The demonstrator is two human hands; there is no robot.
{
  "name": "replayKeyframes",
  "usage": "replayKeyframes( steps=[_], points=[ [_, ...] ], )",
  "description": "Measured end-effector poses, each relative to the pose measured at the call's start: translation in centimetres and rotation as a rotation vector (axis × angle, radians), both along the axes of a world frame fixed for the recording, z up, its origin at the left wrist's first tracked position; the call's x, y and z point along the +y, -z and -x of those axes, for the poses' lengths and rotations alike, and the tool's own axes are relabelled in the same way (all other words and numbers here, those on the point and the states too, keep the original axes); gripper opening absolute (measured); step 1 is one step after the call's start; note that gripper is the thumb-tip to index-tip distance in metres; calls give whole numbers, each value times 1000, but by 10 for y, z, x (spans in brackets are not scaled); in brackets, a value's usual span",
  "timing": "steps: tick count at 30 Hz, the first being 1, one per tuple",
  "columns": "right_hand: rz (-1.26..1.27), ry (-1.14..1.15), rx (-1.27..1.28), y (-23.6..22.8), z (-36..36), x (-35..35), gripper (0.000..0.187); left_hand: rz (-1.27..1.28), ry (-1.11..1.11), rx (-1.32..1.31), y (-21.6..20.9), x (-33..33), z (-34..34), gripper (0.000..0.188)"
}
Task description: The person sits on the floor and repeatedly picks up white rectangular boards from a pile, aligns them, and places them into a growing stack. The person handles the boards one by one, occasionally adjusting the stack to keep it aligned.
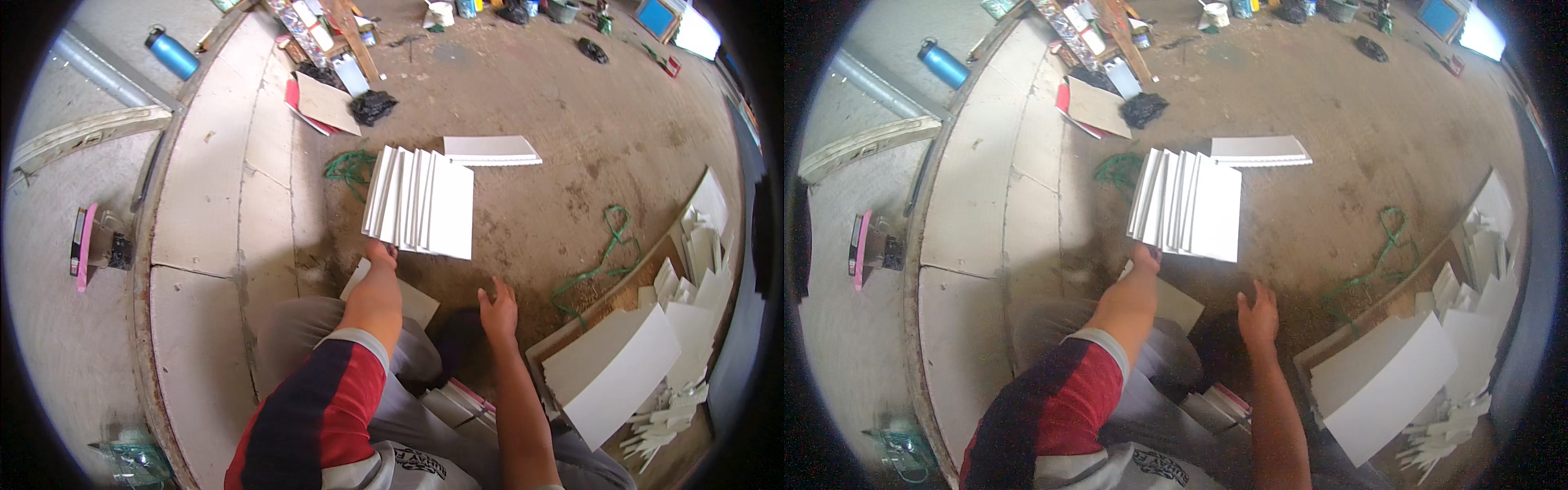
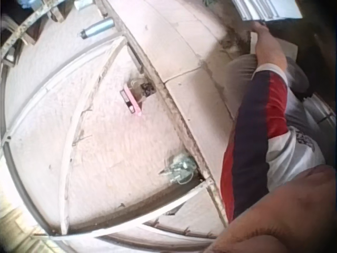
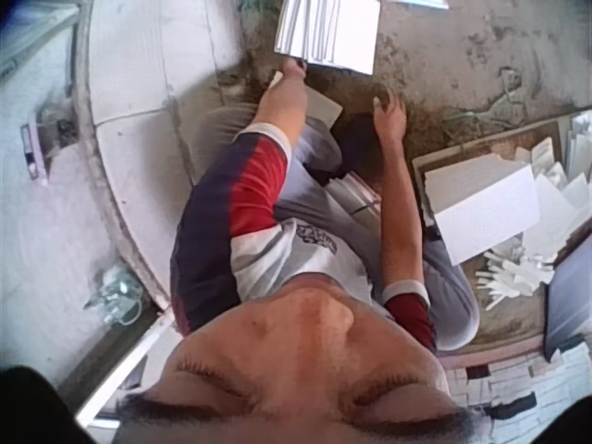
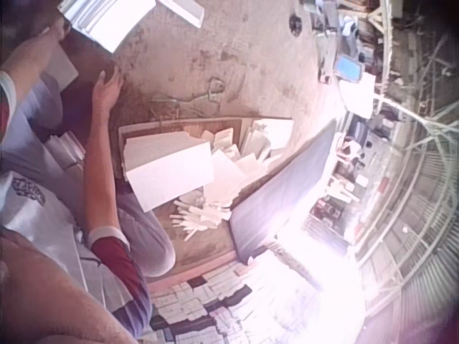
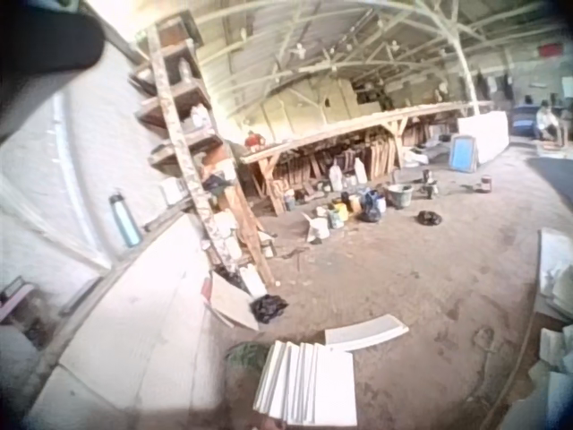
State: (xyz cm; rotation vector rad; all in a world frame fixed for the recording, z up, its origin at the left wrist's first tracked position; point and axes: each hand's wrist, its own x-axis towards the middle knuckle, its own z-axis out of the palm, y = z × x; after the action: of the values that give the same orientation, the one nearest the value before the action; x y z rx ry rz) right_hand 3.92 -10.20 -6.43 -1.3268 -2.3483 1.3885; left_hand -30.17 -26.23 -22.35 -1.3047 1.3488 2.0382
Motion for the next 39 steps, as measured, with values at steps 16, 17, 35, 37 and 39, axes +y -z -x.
replayKeyframes(
  steps=[16, 17, 35, 37, 39],
  points=[
    [-79, 4, -5, 15, -19, -7, 54, 436, 79, 356, -48, 45, -54, 57],
    [-6, -13, -22, 6, -16, -10, 56, 510, 14, 387, -58, 40, -58, 55],
    [-204, -57, 156, -38, -49, -38, 51, 571, -79, 104, -132, 37, -253, 66],
    [-224, -63, 266, -37, -48, -51, 51, 490, -61, 206, -97, 14, -283, 65],
    [-231, -51, 283, -44, -58, -44, 51, 270, -290, 210, -98, 36, -325, 57]
  ],
)
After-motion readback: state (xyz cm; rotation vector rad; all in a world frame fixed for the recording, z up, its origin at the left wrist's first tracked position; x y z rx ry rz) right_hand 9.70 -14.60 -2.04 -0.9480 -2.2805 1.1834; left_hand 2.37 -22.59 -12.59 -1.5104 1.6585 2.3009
